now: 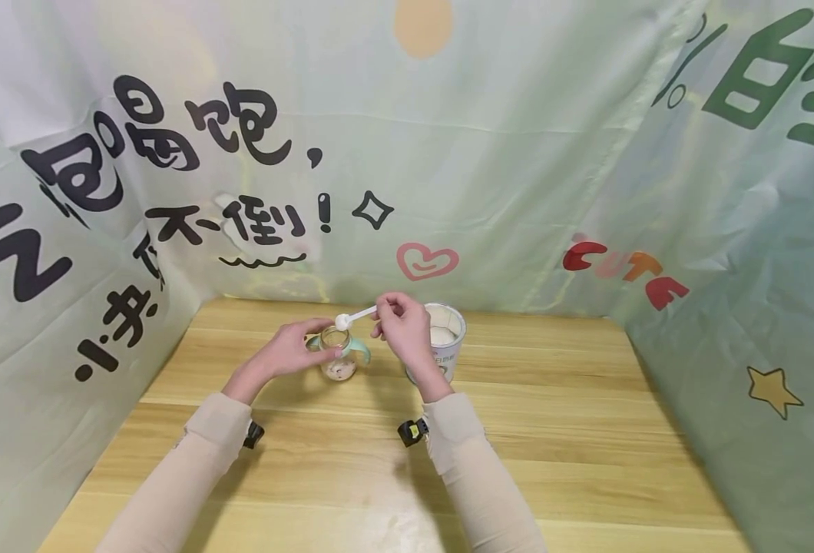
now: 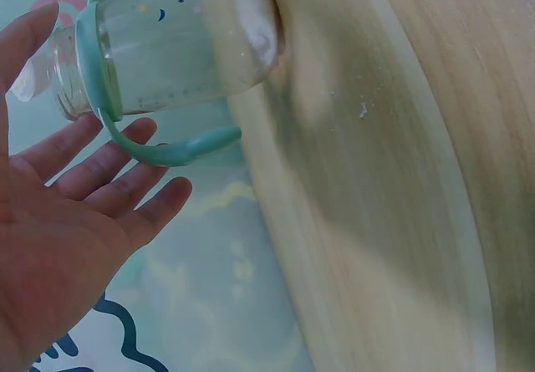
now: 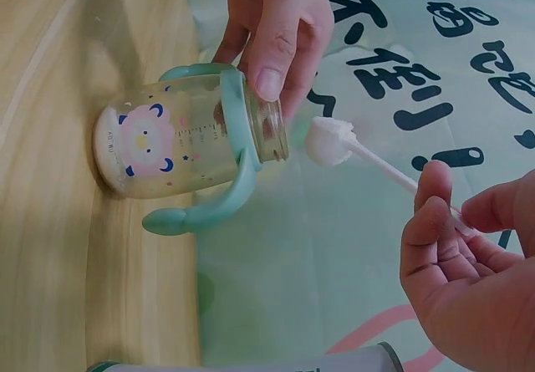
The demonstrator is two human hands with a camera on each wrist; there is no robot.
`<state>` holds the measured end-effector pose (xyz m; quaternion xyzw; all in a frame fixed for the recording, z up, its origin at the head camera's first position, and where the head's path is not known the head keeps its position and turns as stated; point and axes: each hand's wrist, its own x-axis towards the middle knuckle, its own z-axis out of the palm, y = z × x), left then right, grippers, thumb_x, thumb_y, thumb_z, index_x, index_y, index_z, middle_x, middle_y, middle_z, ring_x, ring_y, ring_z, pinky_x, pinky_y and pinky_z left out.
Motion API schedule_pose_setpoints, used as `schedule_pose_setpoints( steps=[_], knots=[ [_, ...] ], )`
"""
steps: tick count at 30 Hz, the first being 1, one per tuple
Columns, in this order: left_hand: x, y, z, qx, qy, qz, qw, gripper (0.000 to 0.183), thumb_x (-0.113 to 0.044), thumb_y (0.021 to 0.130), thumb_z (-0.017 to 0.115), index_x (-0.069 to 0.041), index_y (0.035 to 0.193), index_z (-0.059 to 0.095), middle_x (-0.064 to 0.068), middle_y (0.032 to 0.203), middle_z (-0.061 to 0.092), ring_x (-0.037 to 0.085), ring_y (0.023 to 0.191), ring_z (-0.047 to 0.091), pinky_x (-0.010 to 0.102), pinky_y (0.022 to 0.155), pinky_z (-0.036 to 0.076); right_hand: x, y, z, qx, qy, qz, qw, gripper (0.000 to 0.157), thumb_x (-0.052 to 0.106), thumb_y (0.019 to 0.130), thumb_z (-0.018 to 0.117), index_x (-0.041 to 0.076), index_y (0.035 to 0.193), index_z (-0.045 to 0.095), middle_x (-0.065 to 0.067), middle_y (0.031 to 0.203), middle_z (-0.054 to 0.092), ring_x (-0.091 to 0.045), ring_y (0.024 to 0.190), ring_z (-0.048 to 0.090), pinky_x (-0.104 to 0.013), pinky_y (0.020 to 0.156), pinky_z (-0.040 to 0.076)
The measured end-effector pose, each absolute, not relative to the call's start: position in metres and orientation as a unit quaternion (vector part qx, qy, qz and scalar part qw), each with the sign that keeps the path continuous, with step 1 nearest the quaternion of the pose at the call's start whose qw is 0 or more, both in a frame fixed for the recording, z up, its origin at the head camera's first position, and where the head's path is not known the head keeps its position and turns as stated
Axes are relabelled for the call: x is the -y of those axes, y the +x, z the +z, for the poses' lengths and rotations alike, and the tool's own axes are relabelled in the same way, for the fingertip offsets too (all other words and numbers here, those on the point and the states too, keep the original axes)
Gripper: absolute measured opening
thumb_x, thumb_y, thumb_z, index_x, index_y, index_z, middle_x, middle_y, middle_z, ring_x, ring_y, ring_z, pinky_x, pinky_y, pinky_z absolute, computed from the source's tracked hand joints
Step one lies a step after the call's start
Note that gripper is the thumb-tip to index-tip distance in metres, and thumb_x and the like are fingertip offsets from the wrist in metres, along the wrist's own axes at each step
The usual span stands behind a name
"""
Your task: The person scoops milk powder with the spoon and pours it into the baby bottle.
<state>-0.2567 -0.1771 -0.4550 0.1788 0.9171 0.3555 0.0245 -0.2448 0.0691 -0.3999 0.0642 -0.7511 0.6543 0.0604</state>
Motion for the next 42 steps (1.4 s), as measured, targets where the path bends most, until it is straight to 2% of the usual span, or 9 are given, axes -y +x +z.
schedule_pose_setpoints(
  steps=[2,7,15,24,30,35,38,42],
  knots=[
    [0.177,-0.257,-0.457,-0.916,0.178,0.358,0.024,0.08,-0.052,0.09,0.08,-0.008,0.151,0.055,0.023,0.144,0.064,0.041,0.131,0.063,0.061,0.113,0.049,-0.068,-0.244,-0.4,0.754,0.068,0.651,0.059,0.019,0.015,0.107,0.06,0.001,0.11,0.073,-0.028,0.097,0.075,-0.012,0.057,0.066,-0.022,0.056,0.056],
    [0.177,-0.257,-0.462,-0.915,0.176,0.363,0.026,0.079,-0.049,0.09,0.081,-0.007,0.151,0.055,0.019,0.141,0.067,0.037,0.127,0.064,0.057,0.112,0.051,-0.067,-0.241,-0.401,0.762,0.075,0.64,0.058,0.018,0.015,0.106,0.06,0.002,0.108,0.073,-0.016,0.089,0.076,-0.012,0.058,0.067,-0.024,0.057,0.057],
    [0.177,-0.255,-0.465,-0.914,0.177,0.364,0.02,0.076,-0.045,0.091,0.08,-0.005,0.151,0.056,0.019,0.139,0.068,0.036,0.127,0.065,0.056,0.11,0.052,-0.066,-0.241,-0.406,0.762,0.085,0.64,0.049,0.019,0.015,0.106,0.059,0.002,0.109,0.073,-0.028,0.097,0.075,-0.012,0.06,0.067,-0.022,0.058,0.056],
    [0.176,-0.256,-0.466,-0.915,0.17,0.365,0.018,0.076,-0.046,0.091,0.08,-0.005,0.15,0.056,0.019,0.141,0.067,0.038,0.13,0.063,0.057,0.112,0.051,-0.065,-0.24,-0.408,0.767,0.088,0.634,0.048,0.019,0.013,0.106,0.057,0.002,0.109,0.072,-0.026,0.096,0.076,-0.014,0.063,0.071,-0.023,0.059,0.058],
    [0.177,-0.256,-0.465,-0.916,0.167,0.363,0.021,0.076,-0.046,0.091,0.081,-0.006,0.151,0.055,0.019,0.14,0.067,0.037,0.128,0.064,0.057,0.111,0.051,-0.064,-0.24,-0.41,0.769,0.091,0.631,0.046,0.02,0.011,0.105,0.057,-0.002,0.11,0.073,-0.016,0.089,0.076,-0.015,0.064,0.071,-0.025,0.06,0.06],
    [0.177,-0.256,-0.464,-0.915,0.168,0.366,0.021,0.073,-0.044,0.091,0.082,-0.008,0.149,0.058,0.016,0.137,0.069,0.035,0.125,0.065,0.056,0.11,0.052,-0.064,-0.241,-0.412,0.773,0.098,0.624,0.05,0.022,0.011,0.104,0.058,-0.004,0.111,0.072,-0.014,0.088,0.075,-0.016,0.065,0.072,-0.026,0.061,0.061],
    [0.177,-0.256,-0.463,-0.916,0.169,0.365,0.019,0.071,-0.044,0.091,0.081,-0.008,0.148,0.059,0.015,0.134,0.07,0.034,0.122,0.066,0.055,0.108,0.053,-0.064,-0.24,-0.412,0.778,0.1,0.617,0.053,0.02,0.01,0.104,0.057,0.0,0.109,0.073,-0.013,0.089,0.075,-0.017,0.067,0.073,-0.028,0.062,0.062],
    [0.177,-0.256,-0.463,-0.916,0.167,0.364,0.019,0.071,-0.044,0.091,0.082,-0.008,0.148,0.059,0.015,0.133,0.071,0.034,0.122,0.065,0.055,0.108,0.053,-0.065,-0.238,-0.412,0.781,0.099,0.614,0.056,0.018,0.009,0.102,0.057,0.004,0.105,0.074,-0.013,0.088,0.076,-0.021,0.068,0.073,-0.038,0.066,0.065]
  ],
)
